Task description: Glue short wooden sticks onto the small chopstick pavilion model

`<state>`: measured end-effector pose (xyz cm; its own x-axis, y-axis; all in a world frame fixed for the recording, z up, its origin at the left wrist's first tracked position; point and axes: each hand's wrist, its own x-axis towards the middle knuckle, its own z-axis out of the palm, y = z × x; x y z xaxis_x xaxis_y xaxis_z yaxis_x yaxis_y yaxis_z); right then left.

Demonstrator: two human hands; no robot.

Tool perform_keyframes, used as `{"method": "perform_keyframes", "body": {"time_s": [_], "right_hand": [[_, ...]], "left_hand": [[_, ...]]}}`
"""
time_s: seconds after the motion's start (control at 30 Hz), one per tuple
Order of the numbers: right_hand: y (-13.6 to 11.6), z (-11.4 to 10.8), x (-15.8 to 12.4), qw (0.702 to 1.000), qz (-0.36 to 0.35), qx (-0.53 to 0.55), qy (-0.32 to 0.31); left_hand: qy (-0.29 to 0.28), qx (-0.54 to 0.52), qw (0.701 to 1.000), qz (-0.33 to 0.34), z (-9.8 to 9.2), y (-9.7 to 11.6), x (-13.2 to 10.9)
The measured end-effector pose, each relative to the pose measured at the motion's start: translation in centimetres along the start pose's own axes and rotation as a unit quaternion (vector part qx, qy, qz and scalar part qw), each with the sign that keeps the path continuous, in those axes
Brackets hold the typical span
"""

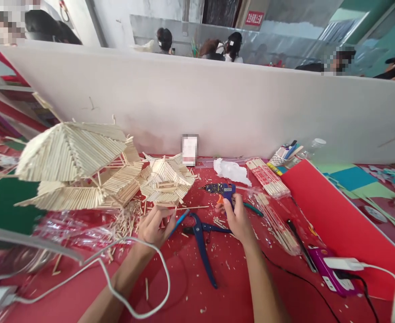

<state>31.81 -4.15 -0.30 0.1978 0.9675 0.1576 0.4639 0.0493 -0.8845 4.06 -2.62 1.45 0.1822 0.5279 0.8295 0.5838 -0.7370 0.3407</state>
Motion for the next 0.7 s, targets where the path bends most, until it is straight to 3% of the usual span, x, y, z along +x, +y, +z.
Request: {"method": "perform_keyframes", "body": {"time_s": [0.13, 0.27, 0.33, 0.43, 0.53, 0.7], "right_hand": [[-1.4, -0.7, -0.6, 0.983, -0.034, 0.175, -0.048], [-1.5, -0.9, -1.3, 0.98, -0.025, 0.19, -0.047], [-1.1, -0.9, -1.5, 0.984, -0.01, 0.172, -0.041], [-0.8, -0.8, -1.7, 0.989, -0.014, 0.146, -0.027], [-0.7, -0.5, -1.5, 0.988, -0.027, 0.147, -0.03], [-1.0, -0.1, -1.4, 0.993, -0.014, 0.113, -0.044]], "left_hand": [[0.034, -0.061, 0.995, -0.072, 0.3, 1.2, 0.9], [0.111, -0.161, 0.965, -0.176, 1.2, 2.9, 1.7], [0.146, -0.201, 0.949, -0.195, 1.8, 3.7, 1.9], [0.163, -0.208, 0.943, -0.204, 2.6, 5.2, 2.0], [0.145, -0.217, 0.952, -0.161, 2.7, 6.7, 2.1], [0.184, -0.237, 0.937, -0.177, 0.2, 9.2, 3.0]]}}
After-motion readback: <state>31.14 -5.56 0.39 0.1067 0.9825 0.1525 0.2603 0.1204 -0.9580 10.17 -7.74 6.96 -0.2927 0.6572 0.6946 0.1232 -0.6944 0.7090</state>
